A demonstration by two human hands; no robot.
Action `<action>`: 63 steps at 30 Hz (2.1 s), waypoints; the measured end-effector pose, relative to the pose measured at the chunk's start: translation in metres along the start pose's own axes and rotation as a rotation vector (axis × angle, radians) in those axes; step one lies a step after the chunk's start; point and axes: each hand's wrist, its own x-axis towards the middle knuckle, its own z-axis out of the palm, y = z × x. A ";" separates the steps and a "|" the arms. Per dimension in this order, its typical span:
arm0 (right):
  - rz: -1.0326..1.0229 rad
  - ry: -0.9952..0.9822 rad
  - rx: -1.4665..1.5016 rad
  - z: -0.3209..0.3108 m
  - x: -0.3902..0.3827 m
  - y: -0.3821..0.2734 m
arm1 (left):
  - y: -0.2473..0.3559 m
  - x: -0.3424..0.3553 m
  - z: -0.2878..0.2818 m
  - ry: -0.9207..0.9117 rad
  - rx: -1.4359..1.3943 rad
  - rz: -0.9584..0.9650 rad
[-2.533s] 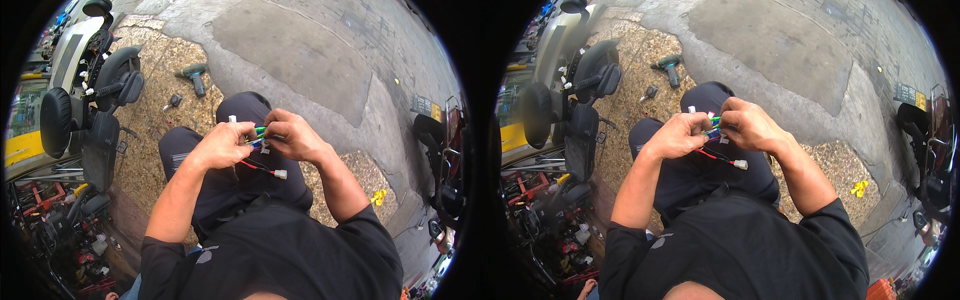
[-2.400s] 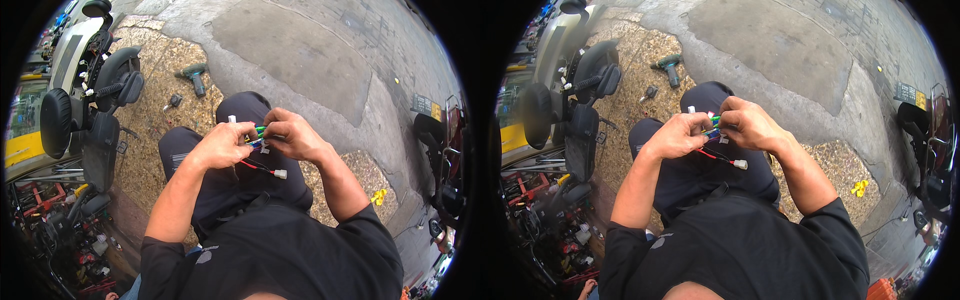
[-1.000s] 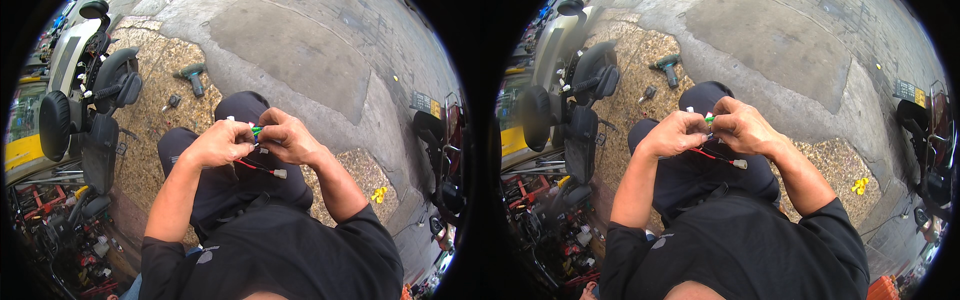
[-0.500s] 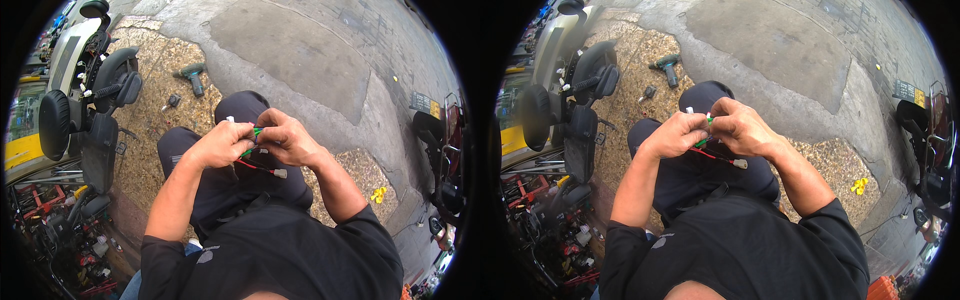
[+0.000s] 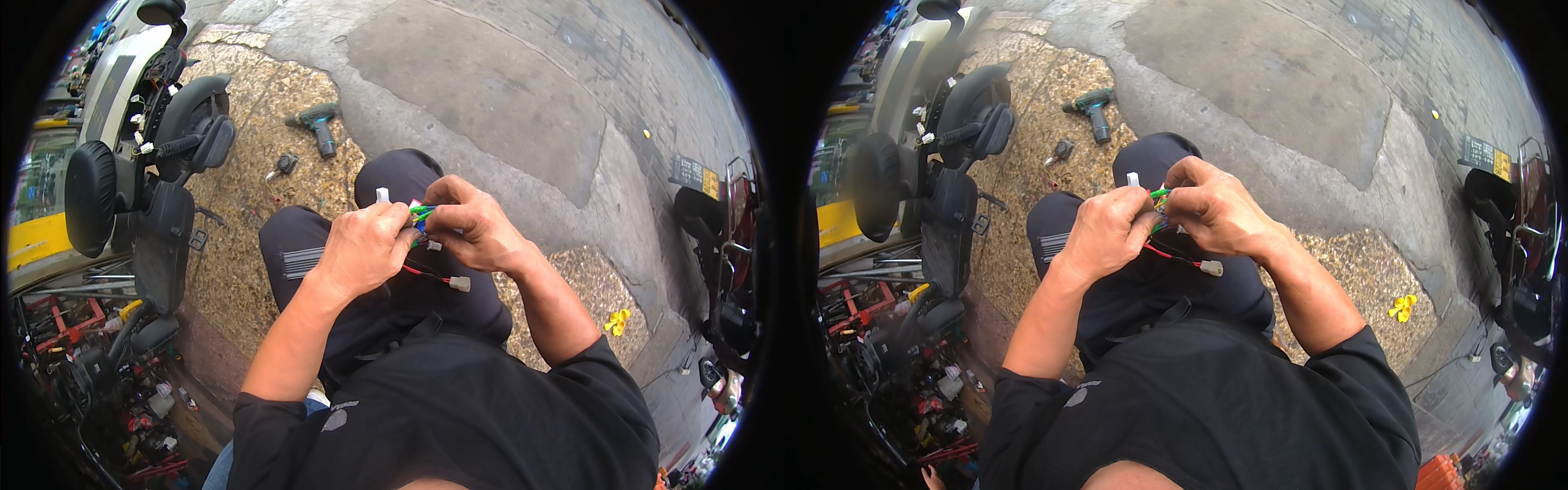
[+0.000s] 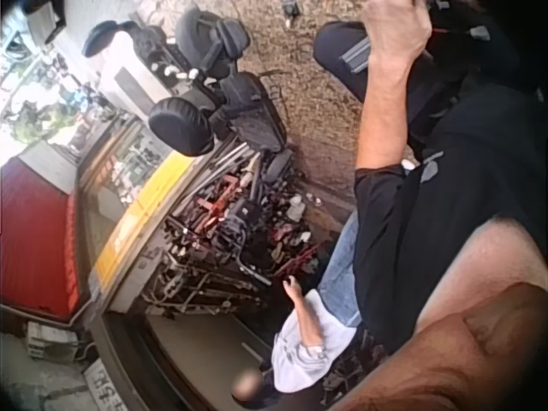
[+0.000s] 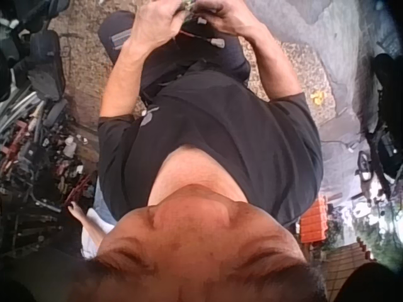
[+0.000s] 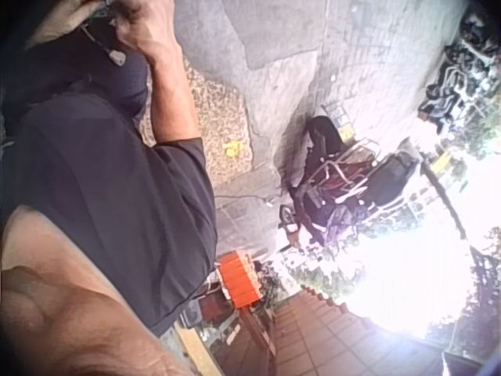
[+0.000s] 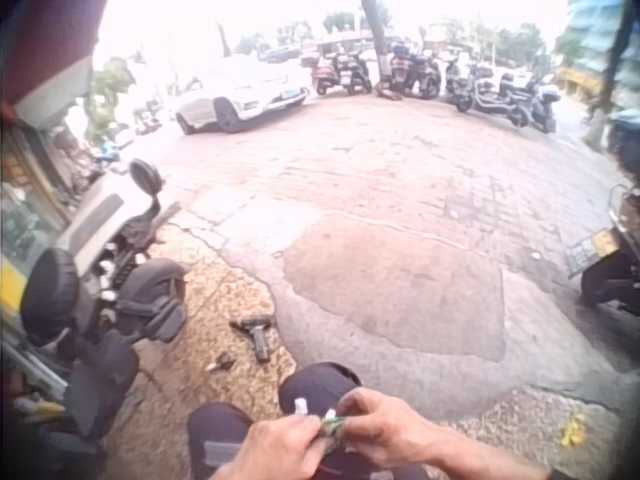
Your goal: The person sits on the ground and works on a bundle of multicolored wires, stripping insulation and twisting connections. They use pliers to cut and strip wires, then twist the exposed ends together by hand.
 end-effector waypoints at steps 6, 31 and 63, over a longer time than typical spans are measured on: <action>-0.015 0.001 -0.006 0.001 0.004 -0.003 | 0.008 -0.010 0.005 0.006 -0.216 -0.155; -0.250 0.495 -0.335 0.018 -0.014 -0.027 | -0.006 -0.011 0.024 0.078 -0.936 -0.491; 0.578 0.241 0.693 0.056 -0.024 -0.019 | -0.011 -0.013 0.026 0.072 -0.939 -0.392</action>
